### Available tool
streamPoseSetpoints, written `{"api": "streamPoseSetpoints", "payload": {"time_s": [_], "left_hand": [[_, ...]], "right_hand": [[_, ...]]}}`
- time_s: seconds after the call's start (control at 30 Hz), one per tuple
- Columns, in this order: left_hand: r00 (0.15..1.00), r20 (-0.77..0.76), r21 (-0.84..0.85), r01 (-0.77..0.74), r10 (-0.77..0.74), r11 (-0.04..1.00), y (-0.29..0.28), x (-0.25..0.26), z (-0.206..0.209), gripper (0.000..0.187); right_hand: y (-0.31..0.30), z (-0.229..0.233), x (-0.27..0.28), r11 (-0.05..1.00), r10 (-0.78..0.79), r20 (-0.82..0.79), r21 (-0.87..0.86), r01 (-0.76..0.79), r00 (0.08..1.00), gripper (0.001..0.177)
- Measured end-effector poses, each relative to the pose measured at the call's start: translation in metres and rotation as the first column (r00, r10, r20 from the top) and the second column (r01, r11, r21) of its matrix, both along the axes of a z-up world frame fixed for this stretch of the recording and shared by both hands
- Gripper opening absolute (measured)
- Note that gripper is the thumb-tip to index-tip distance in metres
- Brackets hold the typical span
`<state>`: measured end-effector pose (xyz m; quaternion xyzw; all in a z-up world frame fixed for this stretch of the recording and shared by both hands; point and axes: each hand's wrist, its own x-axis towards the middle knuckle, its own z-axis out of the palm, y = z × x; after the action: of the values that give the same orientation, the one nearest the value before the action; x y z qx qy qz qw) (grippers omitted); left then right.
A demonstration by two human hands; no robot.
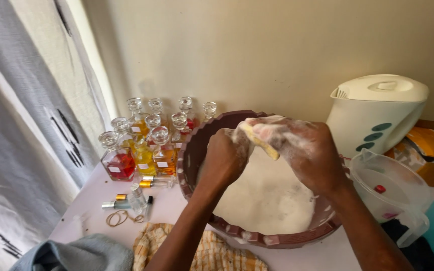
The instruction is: The person washes perfume bottles and caps in a basin of soapy water using a sponge and their hands, rubbing the surfaces of the items and immersing them in the foam.
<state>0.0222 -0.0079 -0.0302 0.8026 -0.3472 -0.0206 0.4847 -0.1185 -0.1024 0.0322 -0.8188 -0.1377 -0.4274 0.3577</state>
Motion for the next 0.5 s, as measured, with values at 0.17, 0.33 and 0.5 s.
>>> {"api": "streamPoseSetpoints", "payload": {"time_s": [0.17,0.33,0.5], "left_hand": [[0.996,-0.082,-0.136,0.036,-0.047,0.99,0.008,0.005,0.008,0.043],[0.981,-0.177,-0.118,0.061,-0.081,0.991,0.01,0.007,0.015,0.048],[0.955,-0.252,-0.012,0.157,-0.155,0.987,0.015,0.016,0.018,0.037]], "right_hand": [[-0.002,0.011,-0.007,0.941,-0.153,0.058,-0.295,0.163,0.987,0.004],[-0.002,0.002,0.0,0.835,-0.243,0.153,-0.469,0.287,0.958,0.007],[-0.012,-0.016,0.006,0.608,-0.347,0.254,-0.672,0.423,0.903,0.047]]}}
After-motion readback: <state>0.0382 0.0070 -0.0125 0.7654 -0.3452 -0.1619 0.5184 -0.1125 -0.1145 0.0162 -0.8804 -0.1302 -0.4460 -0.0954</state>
